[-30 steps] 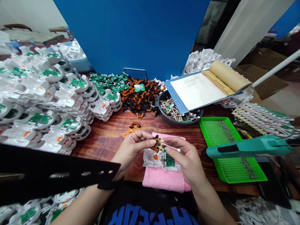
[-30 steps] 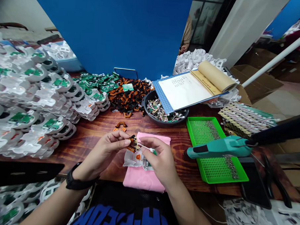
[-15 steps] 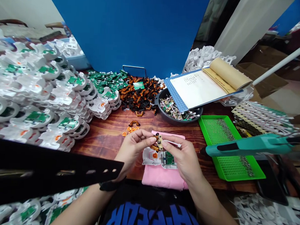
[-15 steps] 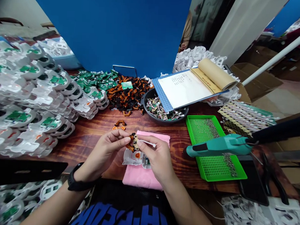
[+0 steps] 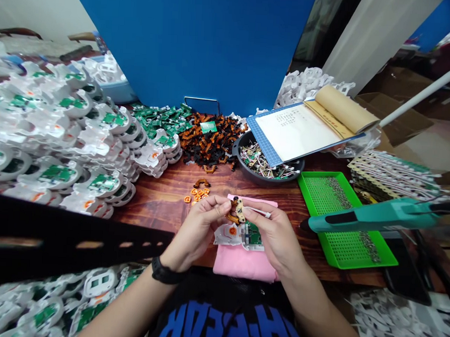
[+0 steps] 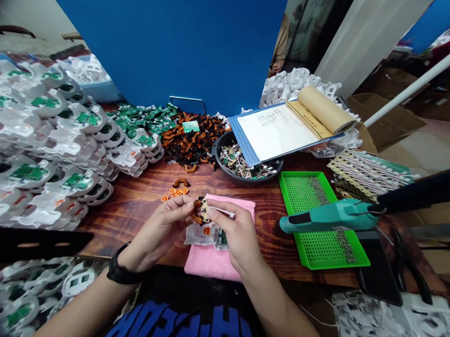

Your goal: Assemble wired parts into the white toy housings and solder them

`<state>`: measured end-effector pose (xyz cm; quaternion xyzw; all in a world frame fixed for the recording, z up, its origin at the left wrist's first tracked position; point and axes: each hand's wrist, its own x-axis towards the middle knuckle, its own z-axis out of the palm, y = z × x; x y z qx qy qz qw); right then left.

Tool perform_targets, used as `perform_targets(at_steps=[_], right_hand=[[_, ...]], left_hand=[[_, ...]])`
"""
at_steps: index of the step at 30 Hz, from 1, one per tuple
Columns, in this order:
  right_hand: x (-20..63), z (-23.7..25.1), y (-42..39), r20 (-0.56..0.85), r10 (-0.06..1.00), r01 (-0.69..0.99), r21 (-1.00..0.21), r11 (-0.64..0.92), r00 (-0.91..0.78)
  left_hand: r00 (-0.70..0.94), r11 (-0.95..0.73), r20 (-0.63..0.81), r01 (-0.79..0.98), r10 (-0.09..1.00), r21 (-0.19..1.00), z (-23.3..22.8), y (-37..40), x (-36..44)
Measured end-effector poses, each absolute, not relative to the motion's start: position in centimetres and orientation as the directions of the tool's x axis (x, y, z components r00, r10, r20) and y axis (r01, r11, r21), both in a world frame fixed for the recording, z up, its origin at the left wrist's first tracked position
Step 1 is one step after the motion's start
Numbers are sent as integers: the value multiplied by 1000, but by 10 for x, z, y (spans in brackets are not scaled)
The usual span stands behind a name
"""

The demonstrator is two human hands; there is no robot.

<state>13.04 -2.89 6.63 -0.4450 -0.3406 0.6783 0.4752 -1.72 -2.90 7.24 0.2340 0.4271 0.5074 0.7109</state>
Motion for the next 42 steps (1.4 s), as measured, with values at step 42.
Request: perform_targets(at_steps=[42], right_hand=[[151,102,-20,-68,904,707,-649,281,-423]], left_hand=[[-78,153,-179,-270,981,951,77,-36,-8]])
